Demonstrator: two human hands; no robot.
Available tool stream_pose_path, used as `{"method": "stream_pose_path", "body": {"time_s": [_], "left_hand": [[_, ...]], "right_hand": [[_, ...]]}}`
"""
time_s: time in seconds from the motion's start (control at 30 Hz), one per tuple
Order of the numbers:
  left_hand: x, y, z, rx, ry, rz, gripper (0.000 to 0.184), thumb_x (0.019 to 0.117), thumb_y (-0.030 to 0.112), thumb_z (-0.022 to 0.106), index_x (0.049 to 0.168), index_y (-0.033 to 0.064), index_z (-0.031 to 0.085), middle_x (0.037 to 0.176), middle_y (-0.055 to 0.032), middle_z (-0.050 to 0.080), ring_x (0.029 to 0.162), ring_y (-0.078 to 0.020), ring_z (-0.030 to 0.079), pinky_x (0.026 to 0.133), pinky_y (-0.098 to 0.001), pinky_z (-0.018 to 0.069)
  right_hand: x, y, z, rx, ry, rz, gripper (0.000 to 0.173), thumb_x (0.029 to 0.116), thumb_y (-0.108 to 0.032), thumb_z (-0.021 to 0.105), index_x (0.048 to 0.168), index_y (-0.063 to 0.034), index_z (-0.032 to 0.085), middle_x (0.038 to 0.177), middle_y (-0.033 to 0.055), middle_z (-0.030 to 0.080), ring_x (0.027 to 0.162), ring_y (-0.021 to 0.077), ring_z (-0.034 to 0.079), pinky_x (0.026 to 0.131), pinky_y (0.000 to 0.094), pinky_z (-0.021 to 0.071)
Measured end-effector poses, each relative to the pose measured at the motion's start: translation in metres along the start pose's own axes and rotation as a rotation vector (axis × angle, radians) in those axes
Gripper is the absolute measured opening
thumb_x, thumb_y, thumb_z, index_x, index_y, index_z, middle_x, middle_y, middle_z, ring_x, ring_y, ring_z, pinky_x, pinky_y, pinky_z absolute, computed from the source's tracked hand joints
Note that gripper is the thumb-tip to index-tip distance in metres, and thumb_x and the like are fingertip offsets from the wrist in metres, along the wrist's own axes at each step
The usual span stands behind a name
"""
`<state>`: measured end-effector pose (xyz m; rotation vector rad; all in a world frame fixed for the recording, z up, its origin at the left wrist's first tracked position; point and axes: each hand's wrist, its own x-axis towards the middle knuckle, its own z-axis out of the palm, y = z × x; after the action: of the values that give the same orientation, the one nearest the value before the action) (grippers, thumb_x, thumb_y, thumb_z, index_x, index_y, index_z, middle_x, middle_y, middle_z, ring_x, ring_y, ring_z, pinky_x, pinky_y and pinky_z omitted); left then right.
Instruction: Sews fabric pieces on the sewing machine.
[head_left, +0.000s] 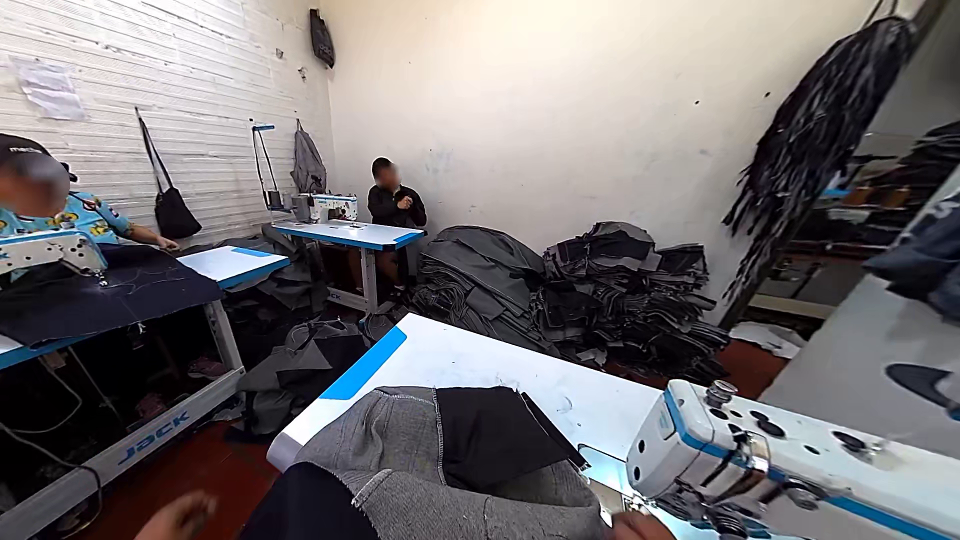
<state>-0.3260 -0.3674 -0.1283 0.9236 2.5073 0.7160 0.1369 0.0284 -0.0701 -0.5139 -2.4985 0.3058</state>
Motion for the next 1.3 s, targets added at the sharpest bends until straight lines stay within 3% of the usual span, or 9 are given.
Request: {"method": "stream_pose_path", "body": {"time_s": [0.2, 0.3, 0.43, 0.57, 0.7, 0.93, 1.03, 1.2, 1.3], "left_hand": [[0.077, 0.143, -0.003, -0.172, -0.067, 0.029, 0.062, 0.0987, 0.018, 0.070, 0.150, -0.0038, 0.043, 0.140, -0.0294, 0.057, 0.127, -0.0406, 0.060, 0.110, -0.0513, 0.0460], [0.087, 0.174, 0.015, -0.028, -0.278, 0.045, 0.075, 0.0931, 0.022, 0.078, 0.153, -0.0006, 0.038, 0.138, -0.0319, 0.057, 0.129, -0.0441, 0.057, 0.112, -0.0566, 0.0413], [0.062, 0.175, 0.023, -0.166, -0.011, 0.173, 0.051, 0.0913, 0.013, 0.075, 0.133, -0.0057, 0.053, 0.125, -0.0295, 0.062, 0.118, -0.0403, 0.062, 0.104, -0.0550, 0.0476], [0.029, 0.171, -0.004, -0.441, 0.555, 0.472, 0.045, 0.0867, 0.008, 0.074, 0.123, -0.0107, 0.057, 0.116, -0.0211, 0.067, 0.105, -0.0237, 0.068, 0.095, -0.0419, 0.0558], [-0.005, 0.180, -0.087, -0.504, 0.921, 0.579, 0.062, 0.0811, 0.003, 0.075, 0.135, -0.0029, 0.046, 0.107, -0.0039, 0.071, 0.095, -0.0042, 0.068, 0.087, -0.0292, 0.0588], [-0.088, 0.247, -0.161, -0.259, 0.797, 0.804, 0.015, 0.0811, 0.007, 0.064, 0.085, 0.0182, 0.073, 0.079, 0.0185, 0.069, 0.072, 0.0123, 0.061, 0.067, -0.0090, 0.0521], [-0.084, 0.236, -0.189, -0.191, 0.983, 0.648, 0.012, 0.0969, 0.015, 0.065, 0.095, 0.0037, 0.067, 0.076, 0.0059, 0.064, 0.067, 0.0033, 0.058, 0.065, -0.0249, 0.0528], [-0.116, 0.204, -0.209, -0.398, 0.781, 0.864, 0.014, 0.1064, 0.020, 0.053, 0.109, 0.0224, 0.067, 0.092, 0.0221, 0.071, 0.084, 0.0133, 0.065, 0.077, -0.0085, 0.0542], [-0.112, 0.209, -0.199, -0.177, 0.590, 0.409, 0.017, 0.0986, -0.008, 0.052, 0.107, 0.0020, 0.063, 0.076, -0.0001, 0.068, 0.064, -0.0051, 0.065, 0.063, -0.0249, 0.0564]], "right_hand": [[0.111, 0.032, 0.058, 0.131, -0.286, 0.644, 0.069, 0.1023, -0.030, 0.062, 0.155, 0.0057, 0.036, 0.162, 0.0328, 0.029, 0.148, 0.0494, 0.033, 0.122, 0.0578, 0.0272], [0.133, 0.045, 0.067, 0.312, -0.285, 0.935, 0.106, 0.0917, -0.042, 0.077, 0.162, 0.0025, 0.012, 0.156, 0.0341, 0.038, 0.145, 0.0471, 0.040, 0.118, 0.0587, 0.0325], [0.143, 0.031, 0.045, 0.723, -0.260, 1.062, 0.081, 0.1004, -0.067, 0.045, 0.149, -0.0021, 0.048, 0.148, 0.0216, 0.054, 0.138, 0.0350, 0.052, 0.111, 0.0598, 0.0426], [0.174, -0.022, -0.007, 0.895, -0.105, 0.764, 0.025, 0.1094, -0.023, 0.046, 0.115, -0.0045, 0.062, 0.092, 0.0071, 0.070, 0.082, 0.0162, 0.069, 0.074, 0.0378, 0.0589], [0.193, -0.064, -0.074, 0.914, 0.354, 0.145, 0.017, 0.1025, -0.007, 0.050, 0.111, -0.0141, 0.062, 0.087, -0.0095, 0.070, 0.078, -0.0019, 0.067, 0.073, 0.0217, 0.0594], [0.201, -0.109, -0.145, 0.858, 0.334, -0.135, 0.028, 0.0883, -0.003, 0.064, 0.099, -0.0287, 0.063, 0.082, -0.0186, 0.070, 0.072, -0.0095, 0.065, 0.065, 0.0123, 0.0564], [0.218, -0.060, -0.155, 0.698, 0.350, -0.606, 0.010, 0.0964, -0.018, 0.063, 0.103, -0.0232, 0.068, 0.082, -0.0180, 0.068, 0.070, -0.0096, 0.063, 0.055, 0.0166, 0.0548], [0.179, -0.119, -0.218, 0.833, 0.398, -0.003, 0.042, 0.1105, -0.020, 0.034, 0.084, -0.0333, 0.063, 0.069, -0.0237, 0.066, 0.062, -0.0134, 0.060, 0.056, 0.0090, 0.0518], [0.191, -0.136, -0.183, 0.770, 0.206, 0.048, 0.035, 0.1079, -0.002, 0.031, 0.095, -0.0194, 0.058, 0.069, -0.0192, 0.064, 0.061, -0.0129, 0.058, 0.057, 0.0081, 0.0509]]}}
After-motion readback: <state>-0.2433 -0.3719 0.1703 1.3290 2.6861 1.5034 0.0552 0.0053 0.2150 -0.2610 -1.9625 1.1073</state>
